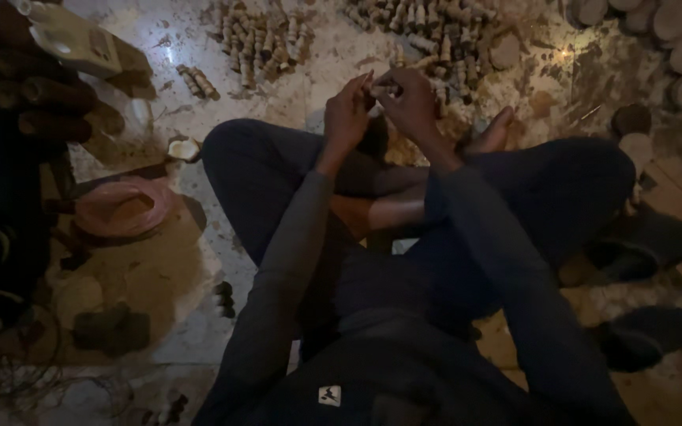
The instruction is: The person sits cross-legged on the floor and repeatedly picks up small wooden pieces, then joins them together by hand. Finished assemblies are placed into a growing pile on the floor.
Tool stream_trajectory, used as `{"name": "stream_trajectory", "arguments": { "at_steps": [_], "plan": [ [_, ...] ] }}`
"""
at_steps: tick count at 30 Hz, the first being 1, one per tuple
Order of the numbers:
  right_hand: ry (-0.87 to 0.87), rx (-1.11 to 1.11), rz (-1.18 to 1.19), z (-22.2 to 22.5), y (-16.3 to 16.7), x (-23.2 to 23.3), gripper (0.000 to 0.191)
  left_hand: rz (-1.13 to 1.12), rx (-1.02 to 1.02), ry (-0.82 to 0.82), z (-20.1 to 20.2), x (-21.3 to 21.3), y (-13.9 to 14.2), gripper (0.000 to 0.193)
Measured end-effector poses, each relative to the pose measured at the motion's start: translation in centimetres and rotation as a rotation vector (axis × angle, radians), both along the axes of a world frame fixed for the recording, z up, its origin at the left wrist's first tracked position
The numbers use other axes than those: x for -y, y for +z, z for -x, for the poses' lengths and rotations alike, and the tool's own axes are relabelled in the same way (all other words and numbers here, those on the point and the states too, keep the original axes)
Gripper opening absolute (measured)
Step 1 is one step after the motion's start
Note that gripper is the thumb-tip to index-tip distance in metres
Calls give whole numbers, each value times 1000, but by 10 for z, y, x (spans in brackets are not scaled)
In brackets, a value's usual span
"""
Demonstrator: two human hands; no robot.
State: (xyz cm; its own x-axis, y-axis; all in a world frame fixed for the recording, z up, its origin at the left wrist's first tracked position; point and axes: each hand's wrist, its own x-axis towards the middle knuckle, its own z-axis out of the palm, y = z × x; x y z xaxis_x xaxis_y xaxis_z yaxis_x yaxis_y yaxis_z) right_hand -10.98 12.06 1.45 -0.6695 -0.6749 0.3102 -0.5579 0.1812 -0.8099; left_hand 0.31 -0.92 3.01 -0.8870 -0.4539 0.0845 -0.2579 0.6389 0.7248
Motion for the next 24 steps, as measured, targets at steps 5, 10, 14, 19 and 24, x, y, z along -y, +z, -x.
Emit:
{"name": "stream_trajectory", "arguments": {
  "at_steps": [5,10,14,19,24],
  "plan": [
    [-132,40,67,16,0,-4,14,-183,-291,-27,0,1,-3,39],
    [-24,351,290,28,5,-12,16,-247,-234,168,-1,5,-11,38],
    [129,319,498,34,19,-20,18,-300,-238,160,-2,7,-19,37],
    [286,331,625,38,41,-27,18,-344,-218,140,-2,5,-26,37],
    [303,426,584,29,54,-31,21,-373,-238,116,-5,6,-31,37]
  ]
}}
